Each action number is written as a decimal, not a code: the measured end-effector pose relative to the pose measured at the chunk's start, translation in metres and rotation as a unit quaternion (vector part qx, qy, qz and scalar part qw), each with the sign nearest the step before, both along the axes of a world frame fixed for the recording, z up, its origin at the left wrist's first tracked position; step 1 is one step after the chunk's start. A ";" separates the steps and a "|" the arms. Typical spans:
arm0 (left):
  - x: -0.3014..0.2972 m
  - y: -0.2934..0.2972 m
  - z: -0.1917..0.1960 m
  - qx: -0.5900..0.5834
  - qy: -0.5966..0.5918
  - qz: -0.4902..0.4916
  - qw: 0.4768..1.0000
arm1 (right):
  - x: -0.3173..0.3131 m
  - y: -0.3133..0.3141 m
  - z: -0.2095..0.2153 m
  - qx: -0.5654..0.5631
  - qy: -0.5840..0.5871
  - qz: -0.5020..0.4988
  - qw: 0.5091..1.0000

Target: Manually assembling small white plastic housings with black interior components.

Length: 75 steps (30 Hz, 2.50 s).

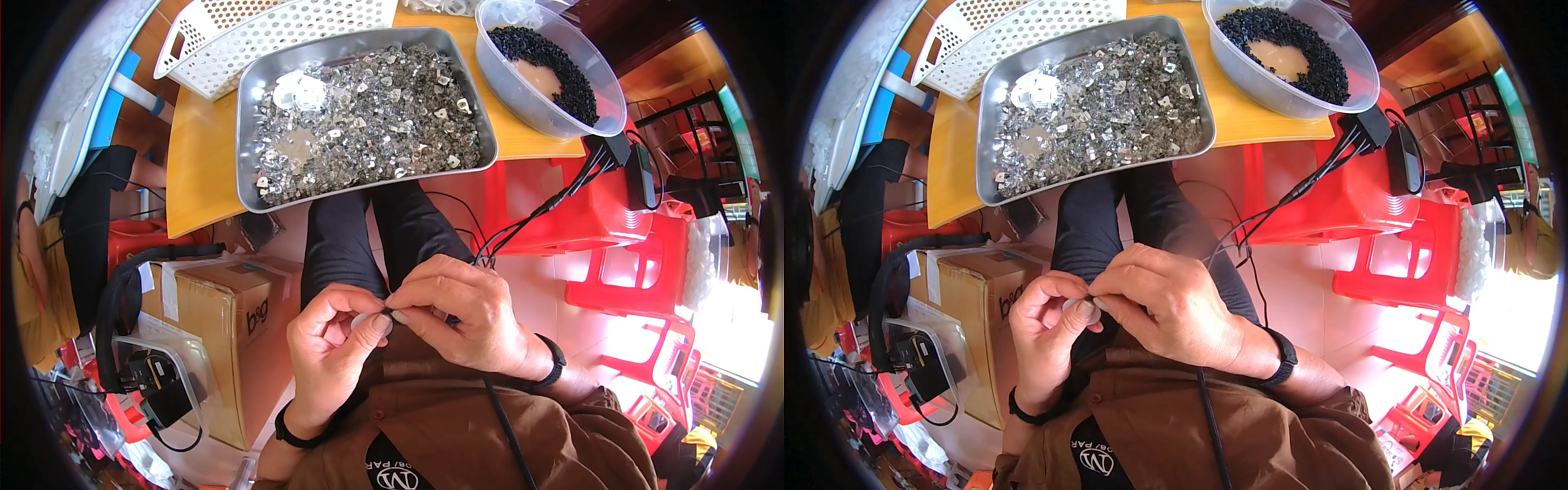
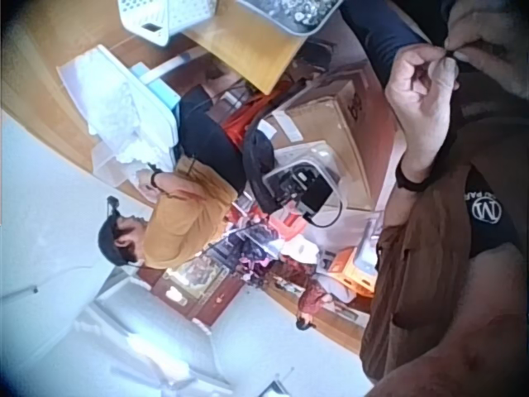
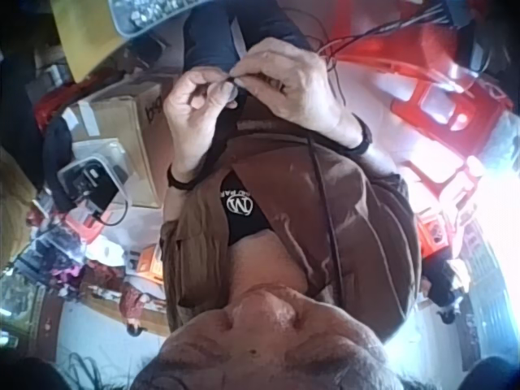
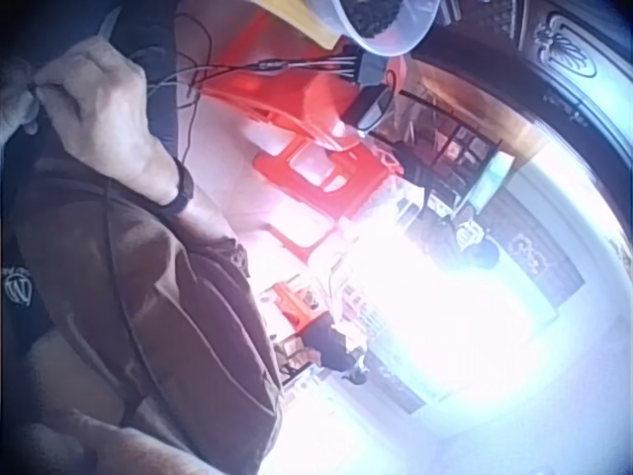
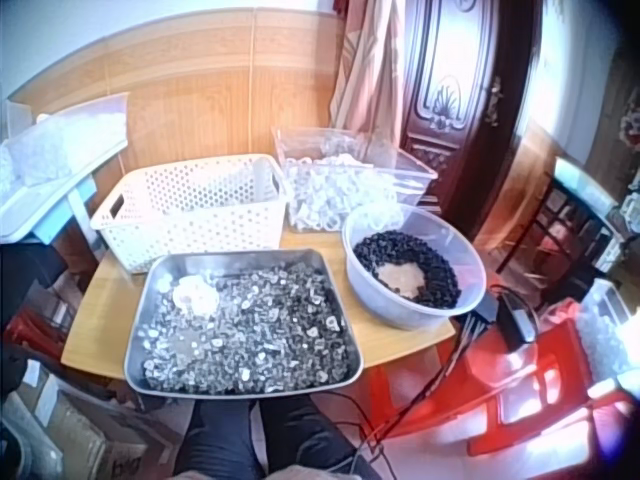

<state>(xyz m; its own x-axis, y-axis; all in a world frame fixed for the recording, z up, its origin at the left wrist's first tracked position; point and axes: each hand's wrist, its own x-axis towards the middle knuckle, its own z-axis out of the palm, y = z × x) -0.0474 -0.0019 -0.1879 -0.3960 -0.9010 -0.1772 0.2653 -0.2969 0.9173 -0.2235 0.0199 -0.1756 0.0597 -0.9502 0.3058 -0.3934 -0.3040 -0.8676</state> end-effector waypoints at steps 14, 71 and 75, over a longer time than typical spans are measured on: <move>0.005 0.000 -0.003 -0.068 -0.125 -0.068 0.987 | -0.014 0.000 0.003 0.132 -0.031 0.068 0.988; -0.001 0.000 -0.002 -0.027 -0.041 -0.029 0.998 | 0.004 -0.001 0.006 -0.025 0.141 -0.017 0.990; -0.005 0.003 -0.006 -0.036 -0.053 0.001 0.998 | 0.008 0.000 0.002 -0.083 0.228 0.000 0.970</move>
<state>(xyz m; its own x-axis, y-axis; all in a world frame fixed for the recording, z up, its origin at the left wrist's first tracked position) -0.0524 0.0012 -0.1936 -0.3765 -0.9139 -0.1520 0.1664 -0.2281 0.9593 -0.2158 0.0199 -0.1739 0.2249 -0.8900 0.3967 -0.7241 -0.4251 -0.5432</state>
